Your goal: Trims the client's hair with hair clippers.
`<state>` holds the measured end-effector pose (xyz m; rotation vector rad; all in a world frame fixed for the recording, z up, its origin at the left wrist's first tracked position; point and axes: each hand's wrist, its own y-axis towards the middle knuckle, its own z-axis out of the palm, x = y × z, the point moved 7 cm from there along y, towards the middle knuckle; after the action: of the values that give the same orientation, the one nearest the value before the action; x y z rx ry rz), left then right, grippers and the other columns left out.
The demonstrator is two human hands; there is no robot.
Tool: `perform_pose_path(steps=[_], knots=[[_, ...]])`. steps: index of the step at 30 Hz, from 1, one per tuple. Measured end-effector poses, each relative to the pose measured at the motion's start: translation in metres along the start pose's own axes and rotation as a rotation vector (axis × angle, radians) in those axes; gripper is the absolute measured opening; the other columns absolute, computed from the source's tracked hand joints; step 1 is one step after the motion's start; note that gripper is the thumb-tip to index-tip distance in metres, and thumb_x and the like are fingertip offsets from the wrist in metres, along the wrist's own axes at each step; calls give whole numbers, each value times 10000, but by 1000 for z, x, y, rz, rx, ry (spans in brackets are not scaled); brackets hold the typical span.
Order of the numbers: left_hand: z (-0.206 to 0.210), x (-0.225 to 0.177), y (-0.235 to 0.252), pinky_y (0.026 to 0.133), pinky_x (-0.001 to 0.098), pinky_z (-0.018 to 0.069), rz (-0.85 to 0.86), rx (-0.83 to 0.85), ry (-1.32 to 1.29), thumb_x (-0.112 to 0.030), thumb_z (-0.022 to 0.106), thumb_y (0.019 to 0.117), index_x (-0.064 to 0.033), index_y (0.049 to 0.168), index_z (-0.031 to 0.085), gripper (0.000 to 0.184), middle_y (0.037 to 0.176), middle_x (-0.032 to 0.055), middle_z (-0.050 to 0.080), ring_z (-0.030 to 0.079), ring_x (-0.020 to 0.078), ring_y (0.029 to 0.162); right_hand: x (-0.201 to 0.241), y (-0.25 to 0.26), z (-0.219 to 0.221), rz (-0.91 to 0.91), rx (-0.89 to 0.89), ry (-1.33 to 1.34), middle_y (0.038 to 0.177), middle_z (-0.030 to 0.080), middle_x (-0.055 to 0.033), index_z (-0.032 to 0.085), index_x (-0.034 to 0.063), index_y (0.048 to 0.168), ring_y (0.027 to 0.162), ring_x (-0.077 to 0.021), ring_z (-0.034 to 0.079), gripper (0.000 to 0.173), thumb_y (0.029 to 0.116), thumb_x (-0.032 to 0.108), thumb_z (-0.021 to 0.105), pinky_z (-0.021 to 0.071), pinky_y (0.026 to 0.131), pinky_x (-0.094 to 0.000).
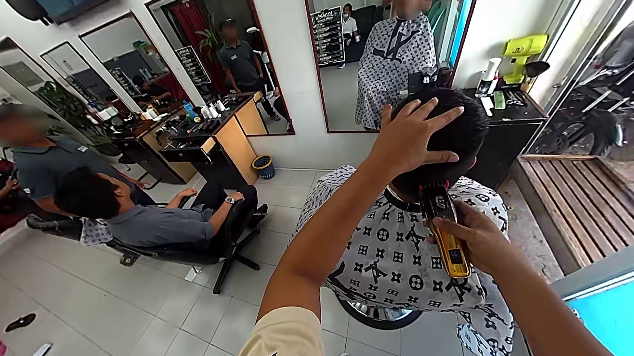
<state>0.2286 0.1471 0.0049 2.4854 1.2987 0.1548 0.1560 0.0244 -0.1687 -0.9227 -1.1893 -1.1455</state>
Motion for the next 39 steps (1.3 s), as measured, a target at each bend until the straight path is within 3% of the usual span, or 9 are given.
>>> perform_pose_path(steps=[5,10,16,22,27,31,34,36,39], knots=[[1,0,0,1179,740,113,0,0,6,-659,679,876,-351,1577,422,808,1639,99,388,286,352,1540,25,-1,5,-49,8,9,1118,666,-104,452,15,1377,909,-215,731,549,878,130,652,652,723,-376],[1,-1,0,1179,737,111,-3,14,17,-668,676,873,-362,1580,412,814,1643,88,383,278,349,1543,4,-1,-2,-14,2,-4,1077,676,-112,470,5,1353,868,-225,734,541,868,135,671,651,706,-391],[1,-1,0,1184,735,96,-2,19,-1,-654,676,882,-355,1584,408,808,1645,97,377,273,350,1545,30,-2,4,-45,-5,15,1124,667,-105,444,17,1387,910,-219,733,569,874,140,657,653,724,-378],[2,-1,0,1180,736,106,1,9,15,-666,666,882,-359,1585,404,810,1645,89,380,280,347,1543,13,-4,1,4,-2,30,1097,673,-113,462,11,1358,888,-226,736,492,905,103,631,652,709,-393],[4,-2,2,1178,739,114,11,-5,12,-662,663,886,-361,1580,413,796,1642,82,385,287,350,1540,34,-1,4,-84,11,5,1131,670,-104,447,25,1387,922,-221,731,576,877,162,677,651,747,-381],[0,-1,-2,1160,762,130,31,-31,-6,-622,685,889,-333,1573,435,784,1635,94,397,307,364,1529,16,-2,4,0,13,19,1113,663,-125,443,6,1388,912,-227,725,527,911,90,653,645,770,-408],[2,0,-1,1132,793,162,68,-83,-7,-631,677,886,-311,1556,469,771,1610,114,430,347,385,1506,27,-4,7,-5,18,48,1078,675,-132,468,19,1371,865,-237,726,500,913,61,663,644,755,-414],[4,1,2,1131,801,146,64,-91,3,-653,673,877,-320,1555,469,782,1608,114,433,349,390,1503,39,-3,6,-83,42,-46,1134,672,-139,458,49,1413,909,-245,720,567,905,117,702,638,780,-430],[3,1,2,1129,806,117,32,-59,15,-684,664,867,-334,1564,451,807,1620,111,417,322,402,1514,45,-6,-1,-174,24,-467,1206,666,-133,445,72,1455,1001,-211,695,673,892,189,793,600,864,-420]])
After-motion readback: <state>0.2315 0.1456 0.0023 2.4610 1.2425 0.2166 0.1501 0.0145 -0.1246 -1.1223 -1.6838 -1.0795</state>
